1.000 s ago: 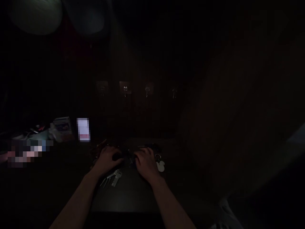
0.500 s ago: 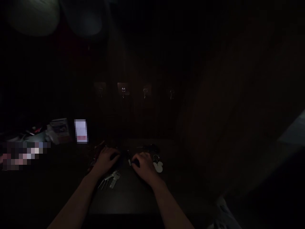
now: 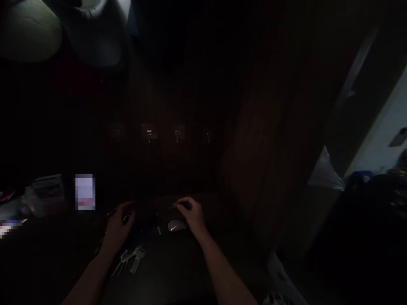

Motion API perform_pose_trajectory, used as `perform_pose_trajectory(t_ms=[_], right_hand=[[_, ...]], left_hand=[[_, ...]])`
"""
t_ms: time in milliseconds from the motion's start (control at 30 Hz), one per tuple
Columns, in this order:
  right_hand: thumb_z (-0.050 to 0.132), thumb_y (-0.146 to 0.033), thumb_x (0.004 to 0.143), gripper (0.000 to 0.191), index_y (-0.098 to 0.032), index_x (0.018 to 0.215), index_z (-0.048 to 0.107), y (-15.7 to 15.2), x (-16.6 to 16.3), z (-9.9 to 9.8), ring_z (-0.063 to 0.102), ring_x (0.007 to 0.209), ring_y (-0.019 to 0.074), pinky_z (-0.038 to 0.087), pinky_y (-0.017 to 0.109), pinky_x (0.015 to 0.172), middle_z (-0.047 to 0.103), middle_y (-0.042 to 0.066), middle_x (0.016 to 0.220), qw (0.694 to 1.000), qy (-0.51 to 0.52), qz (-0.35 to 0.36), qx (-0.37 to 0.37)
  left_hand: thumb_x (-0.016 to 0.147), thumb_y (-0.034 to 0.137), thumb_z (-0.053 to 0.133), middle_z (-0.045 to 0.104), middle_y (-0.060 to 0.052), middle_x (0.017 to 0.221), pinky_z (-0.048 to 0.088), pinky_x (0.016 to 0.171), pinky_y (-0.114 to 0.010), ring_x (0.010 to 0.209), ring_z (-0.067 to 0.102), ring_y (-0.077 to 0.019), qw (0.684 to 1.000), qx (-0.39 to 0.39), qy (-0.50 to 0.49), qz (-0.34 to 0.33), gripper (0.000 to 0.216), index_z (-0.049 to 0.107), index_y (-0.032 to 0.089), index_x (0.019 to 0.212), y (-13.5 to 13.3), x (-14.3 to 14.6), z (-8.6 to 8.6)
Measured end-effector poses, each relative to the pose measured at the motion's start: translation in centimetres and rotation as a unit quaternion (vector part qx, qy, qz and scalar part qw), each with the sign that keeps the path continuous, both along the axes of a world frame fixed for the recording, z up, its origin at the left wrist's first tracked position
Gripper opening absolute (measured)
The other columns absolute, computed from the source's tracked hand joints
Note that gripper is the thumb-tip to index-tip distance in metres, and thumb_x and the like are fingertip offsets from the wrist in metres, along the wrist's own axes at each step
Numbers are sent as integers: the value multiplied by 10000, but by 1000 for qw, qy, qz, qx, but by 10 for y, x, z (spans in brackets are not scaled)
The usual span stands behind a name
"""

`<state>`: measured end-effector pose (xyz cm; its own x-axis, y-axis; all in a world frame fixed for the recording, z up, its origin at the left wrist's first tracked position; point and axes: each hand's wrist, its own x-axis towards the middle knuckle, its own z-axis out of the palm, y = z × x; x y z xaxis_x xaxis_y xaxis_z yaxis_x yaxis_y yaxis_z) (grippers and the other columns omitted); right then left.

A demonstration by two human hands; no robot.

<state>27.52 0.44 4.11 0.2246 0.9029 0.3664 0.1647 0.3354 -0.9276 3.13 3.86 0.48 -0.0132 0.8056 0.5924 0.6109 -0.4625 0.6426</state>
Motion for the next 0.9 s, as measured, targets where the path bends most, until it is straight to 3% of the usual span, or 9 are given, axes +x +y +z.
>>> perform_pose_trajectory(t_ms=[133,300,533,900], right_hand=[[688,-420,616,273,-183,747,660,19,22,22,624,750,190,478,305,685,686,33,752,997,6,-67,39],[716,-419,564,301,-174,722,641,53,56,67,614,720,166,472,294,683,674,20,723,974,84,-164,131],[705,-378,566,274,-172,715,602,84,84,124,562,612,127,432,248,576,614,-18,632,947,124,-214,206],[689,-303,563,248,-163,739,582,110,100,149,582,667,145,454,280,630,609,-10,656,933,133,-234,238]], left_hand=[[789,362,464,669,-69,944,498,796,-377,862,645,-222,1000,-11,16,2,371,513,189,1114,-1,1,0],[789,362,464,680,-55,889,498,796,-385,871,649,-238,999,-14,29,0,360,511,206,1111,0,1,-2],[774,366,468,688,-54,878,506,780,-400,837,656,-243,999,-22,48,7,354,528,205,1084,2,1,-2],[768,338,466,695,-50,864,504,756,-375,814,654,-233,997,20,73,0,267,590,214,969,4,-1,-5]])
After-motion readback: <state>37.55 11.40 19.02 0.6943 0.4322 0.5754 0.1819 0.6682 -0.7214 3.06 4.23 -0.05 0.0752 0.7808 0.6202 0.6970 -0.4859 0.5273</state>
